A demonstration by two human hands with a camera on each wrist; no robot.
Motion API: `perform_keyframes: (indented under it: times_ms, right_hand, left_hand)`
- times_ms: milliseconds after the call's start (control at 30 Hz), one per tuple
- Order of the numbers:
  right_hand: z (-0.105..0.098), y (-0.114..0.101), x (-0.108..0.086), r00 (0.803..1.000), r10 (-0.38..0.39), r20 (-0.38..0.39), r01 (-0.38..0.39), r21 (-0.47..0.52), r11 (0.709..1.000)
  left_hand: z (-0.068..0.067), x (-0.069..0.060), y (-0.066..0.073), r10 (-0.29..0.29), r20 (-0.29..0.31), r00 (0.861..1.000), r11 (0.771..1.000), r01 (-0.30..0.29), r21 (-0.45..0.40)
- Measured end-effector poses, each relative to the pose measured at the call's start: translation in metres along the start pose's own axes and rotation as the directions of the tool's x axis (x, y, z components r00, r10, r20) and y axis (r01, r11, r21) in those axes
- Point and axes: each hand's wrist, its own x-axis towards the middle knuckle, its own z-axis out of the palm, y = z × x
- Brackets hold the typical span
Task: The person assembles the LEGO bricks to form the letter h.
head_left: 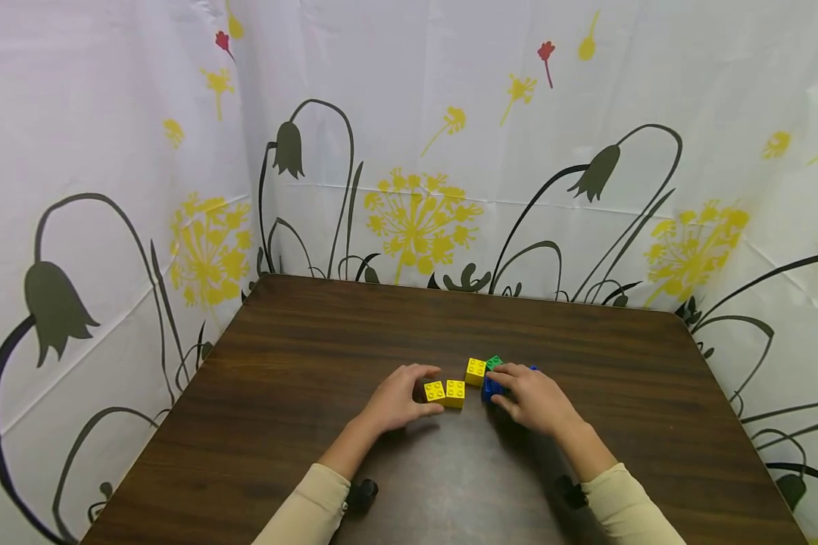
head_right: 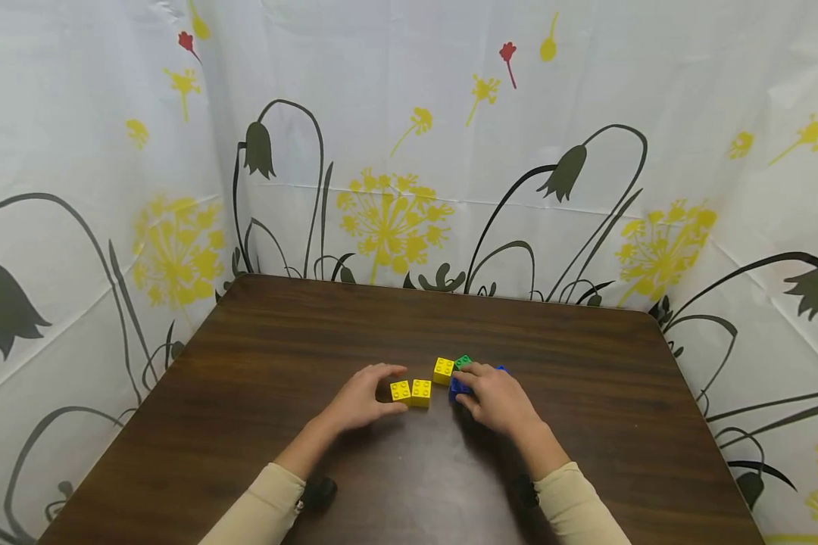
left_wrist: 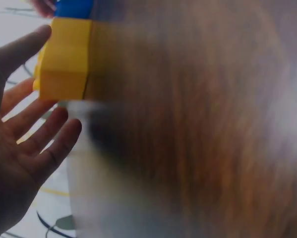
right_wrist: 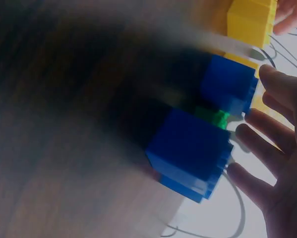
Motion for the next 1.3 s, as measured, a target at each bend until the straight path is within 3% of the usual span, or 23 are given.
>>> perform_keyframes:
  times_ms: [267,567,833,1133,1300]
  right_hand:
    - [0.010,-0.002,-0.001,1.000,0.010,-0.002,-0.010,-0.009,1.000]
    - [0.014,-0.001,0.002,0.999,-0.007,-0.048,0.005,-0.057,0.998]
    - [0.014,0.001,0.004,0.995,-0.015,-0.094,0.014,-0.008,1.000]
    - [-0.012,-0.003,0.015,0.988,0.023,-0.152,-0.013,0.064,0.998]
    - [-0.018,-0.011,0.022,0.985,0.034,-0.170,-0.018,0.100,0.995]
  left_hand:
    - [0.017,0.003,-0.001,-0.009,-0.057,0.998,0.999,0.007,-0.045]
    - [0.017,0.007,-0.012,-0.015,-0.118,0.993,0.998,0.008,-0.065]
    - [0.009,0.009,-0.018,-0.022,-0.109,0.994,0.996,0.013,-0.086]
    - [0.005,0.011,-0.019,-0.011,-0.117,0.993,0.993,-0.003,-0.117]
    - [0.006,0.013,-0.019,-0.011,-0.088,0.996,0.992,0.000,-0.122]
